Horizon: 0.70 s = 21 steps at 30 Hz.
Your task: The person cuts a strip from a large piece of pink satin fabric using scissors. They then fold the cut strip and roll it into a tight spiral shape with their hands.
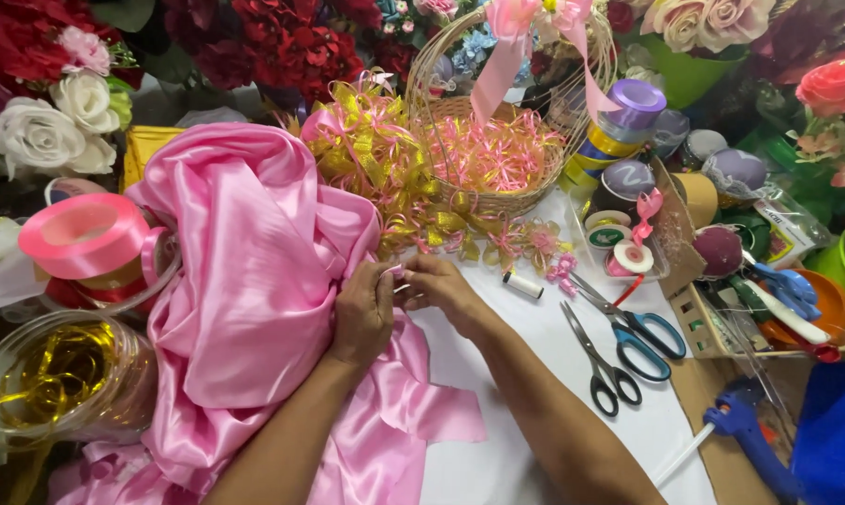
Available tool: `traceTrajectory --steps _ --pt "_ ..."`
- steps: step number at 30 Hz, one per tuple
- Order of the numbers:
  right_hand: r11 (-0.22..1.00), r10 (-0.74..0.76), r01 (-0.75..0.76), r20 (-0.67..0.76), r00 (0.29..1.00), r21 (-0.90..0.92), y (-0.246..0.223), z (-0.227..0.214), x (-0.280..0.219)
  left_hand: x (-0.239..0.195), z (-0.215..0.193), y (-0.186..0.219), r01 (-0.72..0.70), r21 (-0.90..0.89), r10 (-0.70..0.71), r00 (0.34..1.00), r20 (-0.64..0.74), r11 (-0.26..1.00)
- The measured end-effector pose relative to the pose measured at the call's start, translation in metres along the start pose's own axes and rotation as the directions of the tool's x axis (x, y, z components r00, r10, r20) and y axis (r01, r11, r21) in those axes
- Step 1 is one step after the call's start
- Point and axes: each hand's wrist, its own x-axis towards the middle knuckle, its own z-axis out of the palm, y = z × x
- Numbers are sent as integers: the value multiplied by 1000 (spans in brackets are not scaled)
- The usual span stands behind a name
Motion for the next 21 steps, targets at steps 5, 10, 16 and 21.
traceTrajectory --steps 5,10,16,21 --pt "982 -95 68 -154 983 -176 7 -37 -25 0 7 -5 32 -18 -31 998 55 999" --pt "969 -163 120 -195 967 -214 -4 -20 -47 1 10 9 226 -301 -222 974 51 926" --pt "939 -321 304 -99 942 -159 -30 3 -65 22 6 81 520 -849 -653 610 449 -98" --pt "945 -254 261 64 965 -198 -60 18 -95 22 21 72 468 -869 -594 656 465 -163"
